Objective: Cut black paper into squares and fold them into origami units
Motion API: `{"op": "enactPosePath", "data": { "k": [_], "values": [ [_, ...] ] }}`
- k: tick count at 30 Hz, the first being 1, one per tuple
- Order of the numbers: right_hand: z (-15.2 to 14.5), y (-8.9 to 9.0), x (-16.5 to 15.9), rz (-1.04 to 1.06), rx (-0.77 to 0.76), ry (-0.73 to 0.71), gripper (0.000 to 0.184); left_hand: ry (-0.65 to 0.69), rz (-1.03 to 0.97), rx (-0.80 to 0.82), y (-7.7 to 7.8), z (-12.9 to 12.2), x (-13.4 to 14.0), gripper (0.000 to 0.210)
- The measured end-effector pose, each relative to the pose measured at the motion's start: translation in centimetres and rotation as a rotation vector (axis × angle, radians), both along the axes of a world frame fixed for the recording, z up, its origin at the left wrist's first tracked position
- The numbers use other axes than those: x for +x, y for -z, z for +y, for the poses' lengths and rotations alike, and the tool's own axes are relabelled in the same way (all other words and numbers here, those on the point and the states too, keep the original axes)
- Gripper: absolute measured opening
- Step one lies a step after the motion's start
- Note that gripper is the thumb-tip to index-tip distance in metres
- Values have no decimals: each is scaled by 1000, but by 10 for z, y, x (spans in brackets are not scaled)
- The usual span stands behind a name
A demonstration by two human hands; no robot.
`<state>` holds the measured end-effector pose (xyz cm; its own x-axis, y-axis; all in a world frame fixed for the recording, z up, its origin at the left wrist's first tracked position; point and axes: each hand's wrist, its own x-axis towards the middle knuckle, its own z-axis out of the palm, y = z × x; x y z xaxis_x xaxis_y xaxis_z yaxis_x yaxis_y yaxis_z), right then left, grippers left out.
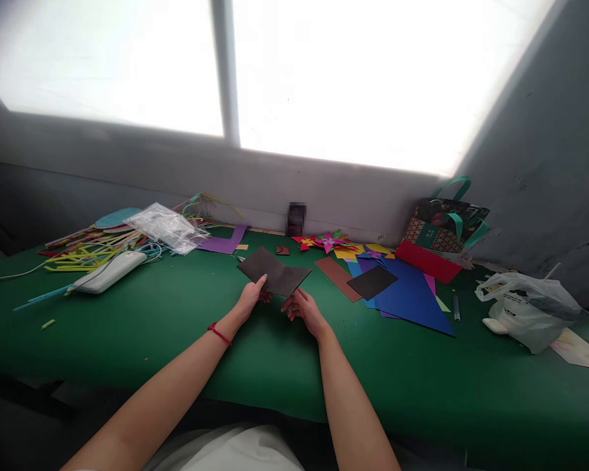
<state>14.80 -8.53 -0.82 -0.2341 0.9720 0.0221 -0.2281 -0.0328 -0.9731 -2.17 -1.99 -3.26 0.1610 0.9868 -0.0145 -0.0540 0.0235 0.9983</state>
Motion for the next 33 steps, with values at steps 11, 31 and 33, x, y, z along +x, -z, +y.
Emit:
{"op": "enactPosePath", "data": {
  "k": [11,31,33],
  "values": [
    [1,12,-13,-279,122,-5,33,-69,205,98,4,0,-1,49],
    [13,19,-6,-281,75,471,51,-32,85,186,-6,-12,6,40],
    [16,22,0,-288,94,546,49,-114,39,197,-10,-9,2,40]
  ]
}}
